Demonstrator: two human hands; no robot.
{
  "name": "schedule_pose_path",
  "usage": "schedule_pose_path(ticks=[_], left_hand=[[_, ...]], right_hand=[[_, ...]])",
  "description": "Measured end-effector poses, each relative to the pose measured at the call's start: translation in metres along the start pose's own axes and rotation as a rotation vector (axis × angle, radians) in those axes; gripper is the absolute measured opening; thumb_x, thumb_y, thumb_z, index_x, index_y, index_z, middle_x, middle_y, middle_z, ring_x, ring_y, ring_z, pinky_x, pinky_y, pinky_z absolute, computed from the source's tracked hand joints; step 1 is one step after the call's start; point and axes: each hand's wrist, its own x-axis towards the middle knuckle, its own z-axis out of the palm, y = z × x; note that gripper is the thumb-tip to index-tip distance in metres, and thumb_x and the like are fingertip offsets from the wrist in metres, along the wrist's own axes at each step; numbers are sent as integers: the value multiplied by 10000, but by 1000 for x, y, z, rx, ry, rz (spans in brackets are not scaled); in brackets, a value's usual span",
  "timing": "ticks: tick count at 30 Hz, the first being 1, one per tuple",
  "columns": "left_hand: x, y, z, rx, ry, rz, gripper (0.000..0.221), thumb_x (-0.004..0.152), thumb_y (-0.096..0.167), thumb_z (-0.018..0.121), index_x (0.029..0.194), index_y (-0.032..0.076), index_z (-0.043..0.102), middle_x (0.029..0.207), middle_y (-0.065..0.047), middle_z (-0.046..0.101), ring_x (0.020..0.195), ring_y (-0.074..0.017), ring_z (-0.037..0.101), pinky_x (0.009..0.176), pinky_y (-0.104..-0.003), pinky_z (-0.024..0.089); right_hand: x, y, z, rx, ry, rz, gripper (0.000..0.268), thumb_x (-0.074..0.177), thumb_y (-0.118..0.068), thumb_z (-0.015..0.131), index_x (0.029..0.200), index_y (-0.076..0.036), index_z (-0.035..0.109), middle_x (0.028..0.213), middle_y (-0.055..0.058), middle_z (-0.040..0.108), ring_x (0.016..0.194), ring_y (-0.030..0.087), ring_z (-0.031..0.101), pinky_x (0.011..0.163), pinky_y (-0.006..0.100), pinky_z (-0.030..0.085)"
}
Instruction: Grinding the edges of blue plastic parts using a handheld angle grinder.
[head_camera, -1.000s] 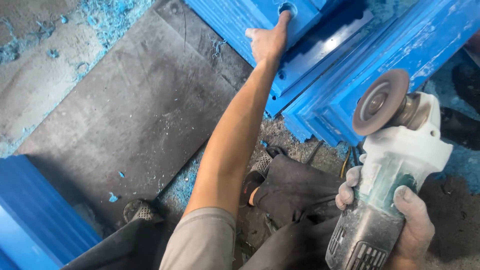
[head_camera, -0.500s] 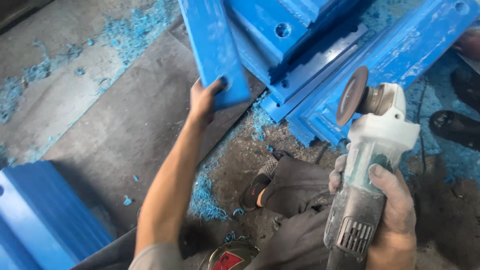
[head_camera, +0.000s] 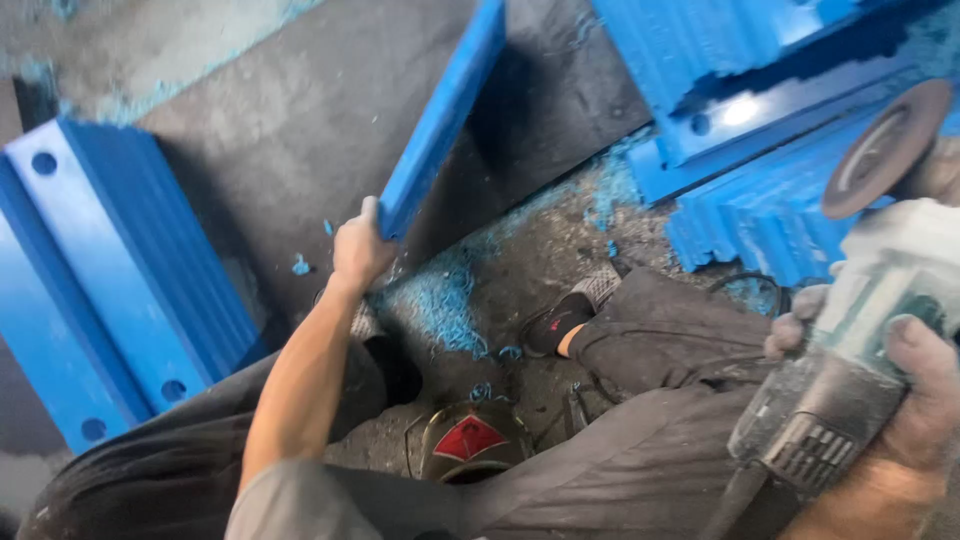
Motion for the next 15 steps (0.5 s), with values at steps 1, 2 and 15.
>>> schedule_pose_path(ticks=[1,2,15], left_hand=[[3,-14,11,-12,-5,-18,446,804,140,763,1162,38,517,874,-285,697,867,-500,668,747,-572,509],[7,-28,22,21,19,43,496,756,98,742,1192,57,509,921,-251,707,872,-481,680,732,-561,523],[-36,-50,56,-396,402,-85,377,807,178,847,1102,125,617,928,-145,732,898,-376,724,761,-455,566]], right_hand=[[1,4,5,-18,-5,12,569,961,-274,644,1399,48,477,1094,205,586,948,327,597,945,489,550],[2,7,11,-35,-7,12,555,967,-258,650,1388,59,478,1085,209,587,946,328,599,932,479,553],[40,10,31,-543,-236,196,527,959,-157,673,1378,98,481,1125,251,635,1018,363,671,861,485,588]])
